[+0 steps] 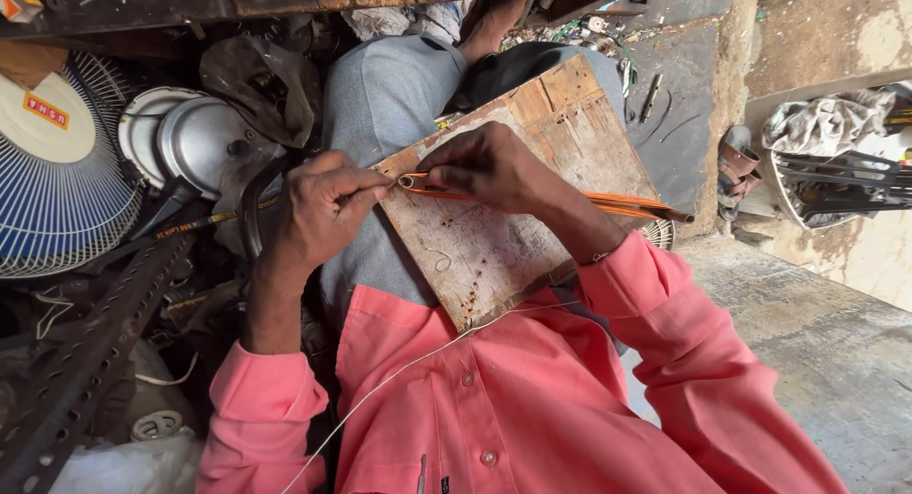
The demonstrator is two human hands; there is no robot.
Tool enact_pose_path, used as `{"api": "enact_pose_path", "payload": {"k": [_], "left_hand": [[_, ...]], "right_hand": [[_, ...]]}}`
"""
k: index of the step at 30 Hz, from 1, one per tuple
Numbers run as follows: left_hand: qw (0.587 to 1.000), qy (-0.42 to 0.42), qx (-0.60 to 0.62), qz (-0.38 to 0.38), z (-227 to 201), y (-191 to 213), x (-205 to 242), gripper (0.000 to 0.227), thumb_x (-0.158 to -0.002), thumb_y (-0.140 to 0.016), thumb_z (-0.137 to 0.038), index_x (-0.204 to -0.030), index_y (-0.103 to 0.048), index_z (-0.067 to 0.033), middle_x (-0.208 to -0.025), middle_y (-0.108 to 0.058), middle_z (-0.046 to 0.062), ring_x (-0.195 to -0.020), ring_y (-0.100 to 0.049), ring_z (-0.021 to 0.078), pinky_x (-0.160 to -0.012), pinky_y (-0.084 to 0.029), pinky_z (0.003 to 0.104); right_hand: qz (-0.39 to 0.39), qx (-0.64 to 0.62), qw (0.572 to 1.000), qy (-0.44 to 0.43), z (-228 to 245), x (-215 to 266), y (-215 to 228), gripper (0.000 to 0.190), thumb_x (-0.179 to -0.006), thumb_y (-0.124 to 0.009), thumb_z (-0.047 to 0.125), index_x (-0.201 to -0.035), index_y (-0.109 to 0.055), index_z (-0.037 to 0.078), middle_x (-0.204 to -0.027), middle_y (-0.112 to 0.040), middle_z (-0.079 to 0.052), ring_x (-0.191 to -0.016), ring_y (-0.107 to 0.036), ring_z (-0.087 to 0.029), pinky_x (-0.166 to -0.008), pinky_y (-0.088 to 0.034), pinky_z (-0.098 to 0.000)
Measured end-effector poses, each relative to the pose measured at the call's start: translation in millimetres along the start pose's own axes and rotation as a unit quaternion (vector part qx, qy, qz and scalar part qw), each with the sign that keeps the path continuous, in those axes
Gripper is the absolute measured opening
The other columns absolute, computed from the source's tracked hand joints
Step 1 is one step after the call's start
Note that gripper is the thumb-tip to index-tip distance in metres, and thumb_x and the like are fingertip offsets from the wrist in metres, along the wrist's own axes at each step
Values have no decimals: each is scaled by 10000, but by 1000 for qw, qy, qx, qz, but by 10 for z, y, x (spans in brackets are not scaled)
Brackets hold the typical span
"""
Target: Winding copper wire around a wooden board template to create coils for motor repair.
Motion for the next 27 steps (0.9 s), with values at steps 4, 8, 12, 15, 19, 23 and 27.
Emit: {"api": "enact_pose_path", "payload": {"k": [4,8,12,15,19,23,27], "left_hand": [[997,-31,-75,5,-39,62,100,108,-903,-786,-116,-1001,-792,-72,-843,-688,67,-764,-659,204,-728,-519,397],[985,-79,-128,-78,-652,160,-80,320,-852,-773,-141,-1139,-705,-19,-1135,-680,180,-1074,-629,337,-956,-504,454],[966,-160,-187,-77,-947,-125,-252,318,-892,-709,-90,-1195,-659,-6,-1192,-684,187,-1184,-624,358,-1072,-448,484],[958,-145,-244,28,-631,-386,-263,279,-922,-657,-87,-1184,-688,4,-1079,-708,158,-1081,-671,331,-1030,-476,475],[953,-85,-273,103,-607,-470,-328,219,-938,-597,-80,-1109,-699,11,-951,-694,168,-944,-680,344,-892,-519,467],[936,-62,-330,106,-598,-522,-367,157,-998,-573,-127,-948,-675,-18,-888,-679,166,-847,-685,329,-738,-544,460],[926,-111,-349,96,-485,-528,-317,124,-973,-569,-96,-900,-646,-33,-860,-656,141,-818,-675,310,-703,-547,444]], "right_hand": [[-32,22,999,1,-6,118,-26,181,-940,-705,97,-1098,-781,53,-922,-795,-116,-793,-733,-179,-725,-586,-326],[-96,180,974,98,-30,234,-71,140,-903,-705,69,-1031,-746,31,-927,-736,-150,-885,-690,-332,-791,-549,-427],[-114,208,964,119,-53,270,-96,120,-906,-693,76,-1007,-691,11,-945,-694,-177,-944,-639,-401,-838,-516,-476],[-109,173,971,127,-207,216,-72,134,-914,-688,94,-1016,-684,7,-955,-698,-175,-952,-646,-391,-848,-515,-464],[-99,114,985,82,-216,192,-18,121,-943,-688,124,-1009,-708,25,-935,-712,-164,-931,-658,-365,-839,-524,-443],[-63,107,992,23,-227,98,4,139,-952,-693,147,-1033,-729,40,-937,-719,-163,-884,-684,-330,-800,-538,-415],[-162,127,963,174,84,448,83,349,-882,-680,-19,-1231,-672,-8,-1133,-666,-185,-1023,-653,-388,-871,-554,-413]]}}
Point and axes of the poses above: each hand's wrist, its own x-axis away from the middle knuckle, its own y-axis out of the back of the hand, z = x × y, the point moved 1 cm from there along -x, towards the middle knuckle
